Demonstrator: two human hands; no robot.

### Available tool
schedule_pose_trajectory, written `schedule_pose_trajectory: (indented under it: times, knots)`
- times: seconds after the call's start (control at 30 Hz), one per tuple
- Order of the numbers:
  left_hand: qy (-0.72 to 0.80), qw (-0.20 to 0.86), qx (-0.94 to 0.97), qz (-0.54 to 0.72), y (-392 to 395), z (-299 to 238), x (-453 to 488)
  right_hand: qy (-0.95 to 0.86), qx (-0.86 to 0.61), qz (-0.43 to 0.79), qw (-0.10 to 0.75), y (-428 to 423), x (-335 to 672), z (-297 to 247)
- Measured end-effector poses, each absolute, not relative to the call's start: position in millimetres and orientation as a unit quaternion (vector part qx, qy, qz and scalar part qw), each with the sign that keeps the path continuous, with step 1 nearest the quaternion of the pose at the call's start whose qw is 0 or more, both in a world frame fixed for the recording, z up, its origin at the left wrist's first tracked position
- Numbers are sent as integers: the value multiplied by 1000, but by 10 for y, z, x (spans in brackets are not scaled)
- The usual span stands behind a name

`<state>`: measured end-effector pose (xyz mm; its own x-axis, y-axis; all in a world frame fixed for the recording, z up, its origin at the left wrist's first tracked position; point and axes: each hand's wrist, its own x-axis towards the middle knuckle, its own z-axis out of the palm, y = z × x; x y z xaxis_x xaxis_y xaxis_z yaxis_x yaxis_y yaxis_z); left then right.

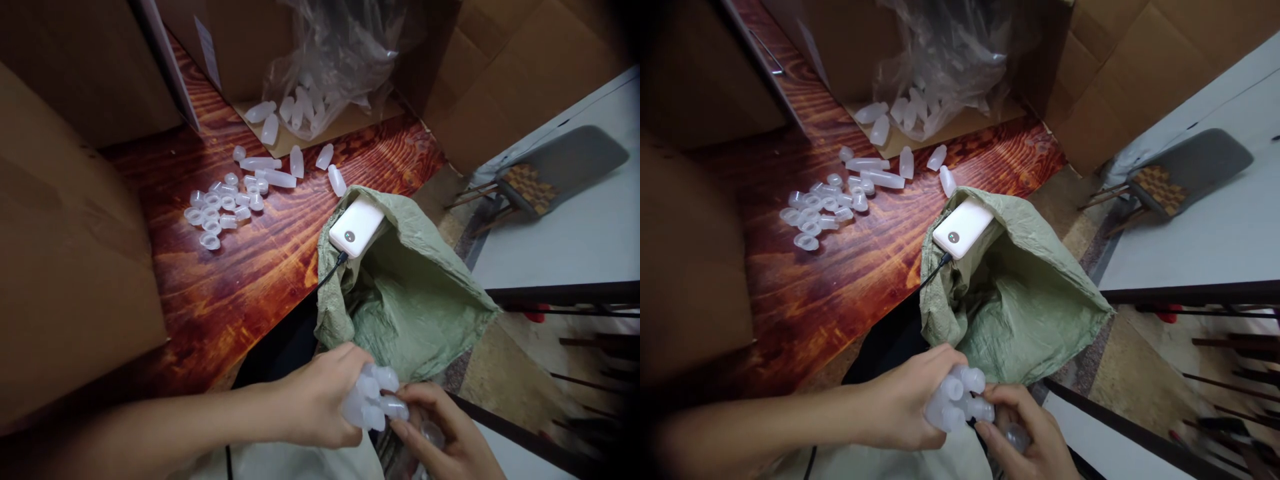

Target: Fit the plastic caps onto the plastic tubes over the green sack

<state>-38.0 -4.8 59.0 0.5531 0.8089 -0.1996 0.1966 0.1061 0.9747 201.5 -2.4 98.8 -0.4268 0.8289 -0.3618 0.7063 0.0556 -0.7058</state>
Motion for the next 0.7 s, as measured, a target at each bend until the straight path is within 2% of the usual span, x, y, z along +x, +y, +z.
schedule_pose_trajectory:
  times: [0.43, 0.7]
  knots:
    - [379, 620, 642, 242, -25, 592, -382, -773, -463, 433, -17, 118, 1849, 1192]
    - [381, 621, 636, 253, -30, 564, -373, -740, -493, 456, -48, 185, 1918, 1207]
